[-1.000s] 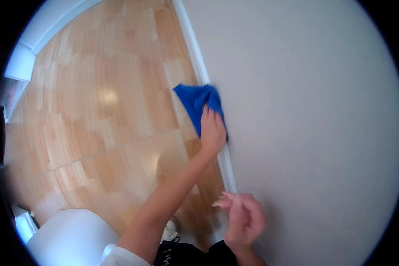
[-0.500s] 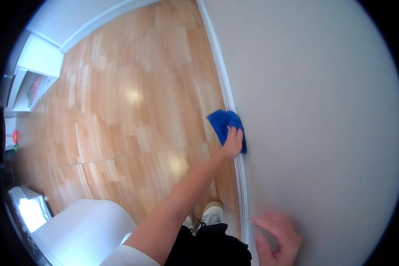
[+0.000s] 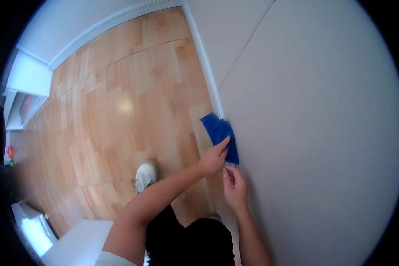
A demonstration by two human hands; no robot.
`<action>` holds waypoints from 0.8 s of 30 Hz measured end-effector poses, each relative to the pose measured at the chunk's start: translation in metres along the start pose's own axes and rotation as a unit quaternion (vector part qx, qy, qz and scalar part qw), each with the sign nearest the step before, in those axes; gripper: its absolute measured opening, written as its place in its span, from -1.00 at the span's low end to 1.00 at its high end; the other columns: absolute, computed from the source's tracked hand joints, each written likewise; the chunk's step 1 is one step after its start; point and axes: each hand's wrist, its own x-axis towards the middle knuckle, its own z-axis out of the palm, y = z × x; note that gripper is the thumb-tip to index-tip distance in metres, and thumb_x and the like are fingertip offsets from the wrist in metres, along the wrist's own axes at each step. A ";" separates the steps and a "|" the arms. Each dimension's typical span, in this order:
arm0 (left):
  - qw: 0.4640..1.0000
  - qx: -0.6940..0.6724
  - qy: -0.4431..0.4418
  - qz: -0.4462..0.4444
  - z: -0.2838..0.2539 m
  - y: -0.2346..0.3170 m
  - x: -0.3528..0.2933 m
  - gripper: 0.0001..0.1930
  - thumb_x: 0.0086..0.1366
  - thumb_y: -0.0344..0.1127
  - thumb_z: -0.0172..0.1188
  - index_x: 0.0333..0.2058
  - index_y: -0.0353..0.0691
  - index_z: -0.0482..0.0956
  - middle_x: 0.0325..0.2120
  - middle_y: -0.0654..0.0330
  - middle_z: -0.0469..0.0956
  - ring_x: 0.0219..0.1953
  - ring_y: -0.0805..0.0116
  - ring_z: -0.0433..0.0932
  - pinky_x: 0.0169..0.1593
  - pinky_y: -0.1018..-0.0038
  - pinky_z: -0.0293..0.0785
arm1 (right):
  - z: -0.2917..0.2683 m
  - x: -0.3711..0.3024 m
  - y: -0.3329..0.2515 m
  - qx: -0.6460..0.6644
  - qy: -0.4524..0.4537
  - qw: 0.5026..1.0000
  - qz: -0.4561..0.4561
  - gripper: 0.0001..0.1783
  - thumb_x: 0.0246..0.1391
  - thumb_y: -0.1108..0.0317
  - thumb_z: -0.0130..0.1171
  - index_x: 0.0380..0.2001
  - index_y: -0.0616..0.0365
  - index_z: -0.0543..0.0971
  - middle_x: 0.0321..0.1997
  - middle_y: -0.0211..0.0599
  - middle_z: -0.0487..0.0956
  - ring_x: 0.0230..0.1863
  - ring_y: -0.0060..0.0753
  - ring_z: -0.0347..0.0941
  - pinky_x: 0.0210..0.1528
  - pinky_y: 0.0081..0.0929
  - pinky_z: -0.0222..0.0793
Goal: The person wipes various surfaces in a bedroom using a blue cloth. They clean a bedside table, the headboard, the wall baseboard, and a shoe cabinet, including the interior shelves and items like slippers and packaged goods.
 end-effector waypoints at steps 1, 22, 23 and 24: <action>0.995 0.096 0.028 0.013 0.000 -0.005 0.003 -0.49 0.22 -0.15 0.00 0.14 -0.10 0.19 0.06 0.11 0.27 -0.06 0.01 0.38 -0.13 0.28 0.38 | 0.000 0.010 -0.005 -0.023 -0.010 1.000 -0.008 -0.77 0.14 0.37 -0.05 -0.20 0.28 0.45 -0.33 -0.34 0.50 -0.34 -0.65 0.40 -0.26 -0.68 0.34; 0.895 -0.036 0.381 0.229 0.006 -0.050 0.182 -0.57 0.26 -0.41 -0.30 0.12 -0.36 0.10 0.21 -0.20 -0.18 0.20 -0.34 -0.18 0.22 0.03 -0.21 | -0.011 -0.004 0.026 -0.145 0.091 0.978 -0.118 -0.83 -0.01 0.52 0.07 -0.29 0.23 0.54 -0.40 -0.25 0.57 -0.40 -0.50 0.47 -0.29 -0.62 0.34; 0.902 -0.048 0.365 0.225 0.016 -0.057 0.172 -0.56 0.25 -0.42 -0.28 0.12 -0.32 0.10 0.22 -0.18 -0.22 0.20 -0.34 -0.19 0.22 0.02 -0.22 | -0.010 -0.007 0.023 -0.163 0.084 0.975 -0.126 -0.83 -0.02 0.52 0.08 -0.29 0.23 0.54 -0.40 -0.24 0.56 -0.40 -0.48 0.47 -0.30 -0.61 0.34; 0.879 -0.031 0.385 0.279 0.032 -0.066 0.157 -0.55 0.24 -0.43 -0.27 0.13 -0.27 0.11 0.23 -0.17 -0.26 0.21 -0.34 -0.21 0.22 0.01 -0.23 | -0.008 -0.012 0.020 -0.166 0.082 0.969 -0.162 -0.83 -0.03 0.53 0.09 -0.30 0.22 0.54 -0.41 -0.24 0.56 -0.41 -0.46 0.47 -0.32 -0.60 0.34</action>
